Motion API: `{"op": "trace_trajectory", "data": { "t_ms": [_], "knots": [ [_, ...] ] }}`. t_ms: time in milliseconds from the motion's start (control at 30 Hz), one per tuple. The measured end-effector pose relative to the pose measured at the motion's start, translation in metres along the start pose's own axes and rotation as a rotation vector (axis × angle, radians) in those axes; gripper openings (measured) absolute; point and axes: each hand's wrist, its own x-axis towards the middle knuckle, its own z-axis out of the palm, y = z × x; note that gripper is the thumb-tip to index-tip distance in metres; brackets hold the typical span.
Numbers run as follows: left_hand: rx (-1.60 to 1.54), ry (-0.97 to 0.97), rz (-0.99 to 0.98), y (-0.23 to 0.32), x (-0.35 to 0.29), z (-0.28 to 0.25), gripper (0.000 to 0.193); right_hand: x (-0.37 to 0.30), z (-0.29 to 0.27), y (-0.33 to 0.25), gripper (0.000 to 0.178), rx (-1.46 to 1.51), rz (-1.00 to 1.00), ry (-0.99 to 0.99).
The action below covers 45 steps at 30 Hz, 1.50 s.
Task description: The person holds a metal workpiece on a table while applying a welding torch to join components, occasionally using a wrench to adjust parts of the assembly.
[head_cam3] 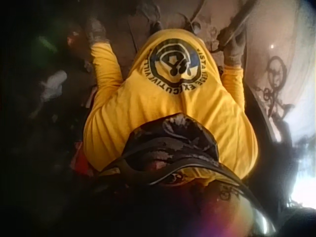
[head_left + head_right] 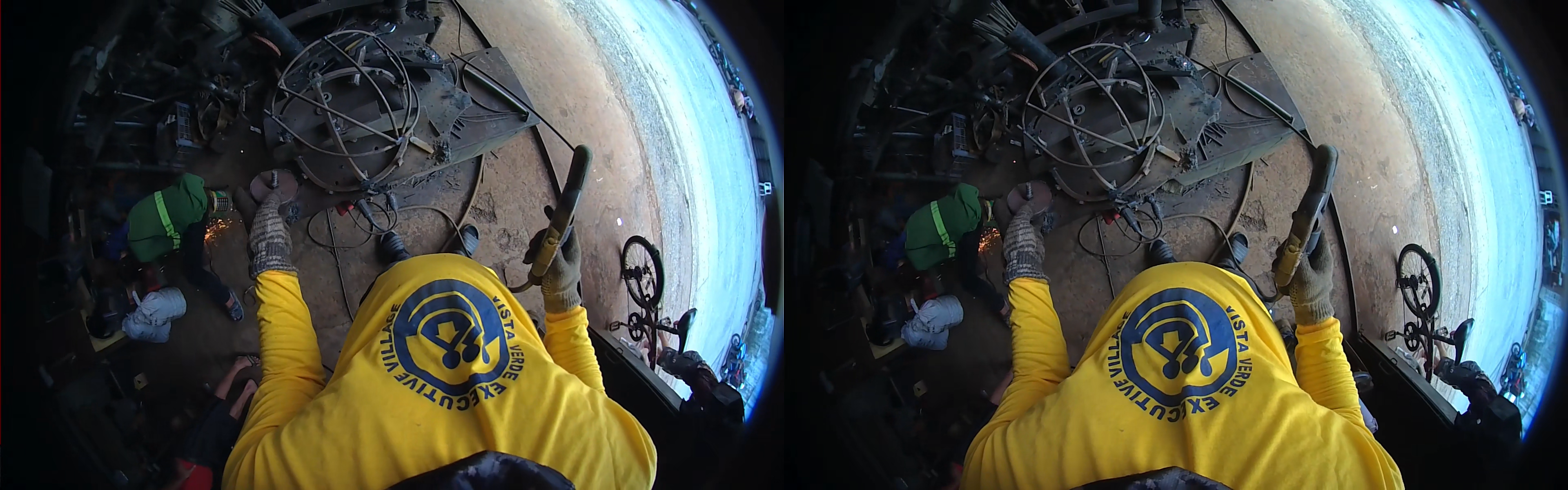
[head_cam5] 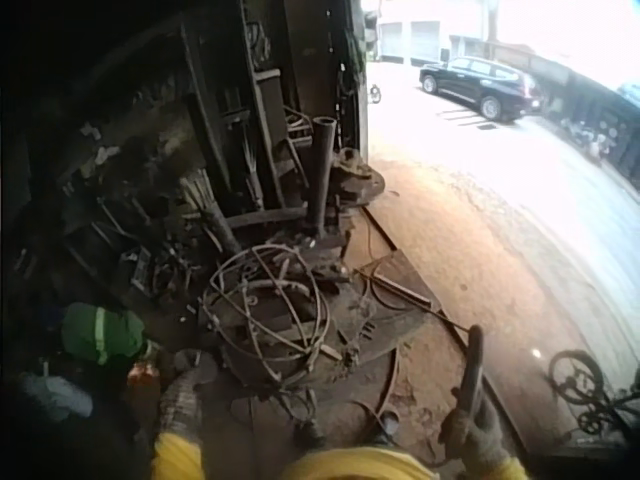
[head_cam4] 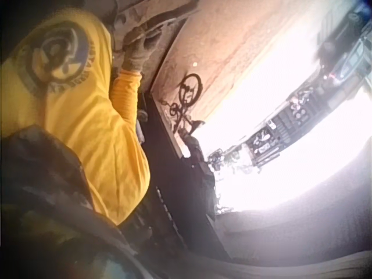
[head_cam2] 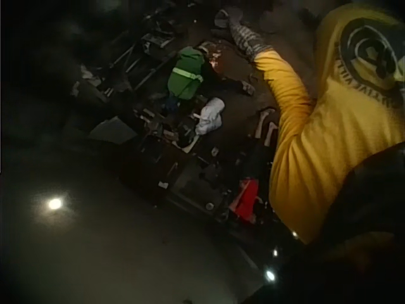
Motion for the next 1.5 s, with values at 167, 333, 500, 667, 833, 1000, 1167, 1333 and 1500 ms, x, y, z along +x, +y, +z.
{"op": "trace_trajectory", "data": {
  "t_ms": [167, 333, 500, 667, 833, 1000, 1167, 1333, 1500],
  "knots": [
    [0.057, 0.085, -0.072, -0.010, -0.009, -0.009, 0.047, -0.001, 0.003, -0.003, 0.086, -0.013, 0.011, 0.019],
    [0.240, 0.093, 0.048, 0.010, -0.046, 0.011, 0.050, -0.004, -0.005, 0.003, 0.087, 0.005, 0.009, 0.039],
    [0.447, -0.247, 0.318, 0.058, -0.142, 0.032, 0.073, -0.022, -0.024, 0.001, 0.046, 0.061, -0.040, 0.032],
    [0.463, -0.674, 0.357, 0.033, -0.169, 0.139, 0.061, -0.018, -0.045, 0.010, 0.062, 0.040, 0.001, 0.108],
    [0.736, -0.547, 0.536, -0.009, -0.155, 0.233, 0.062, -0.024, -0.064, 0.020, 0.058, -0.060, -0.044, 0.129],
    [0.639, -0.539, 0.549, -0.032, -0.110, 0.285, 0.058, -0.034, -0.078, 0.010, 0.060, -0.086, 0.042, 0.135],
    [0.831, -0.456, 0.644, -0.036, -0.085, 0.316, 0.058, -0.032, -0.107, 0.009, 0.064, -0.172, 0.006, 0.082],
    [1.048, -0.322, 0.767, -0.033, -0.085, 0.326, 0.058, -0.016, -0.116, -0.011, 0.065, -0.296, -0.010, 0.031],
    [1.210, -0.219, 0.667, -0.018, -0.091, 0.343, 0.058, 0.001, -0.108, -0.021, 0.063, -0.282, 0.020, 0.034]
  ]
}}
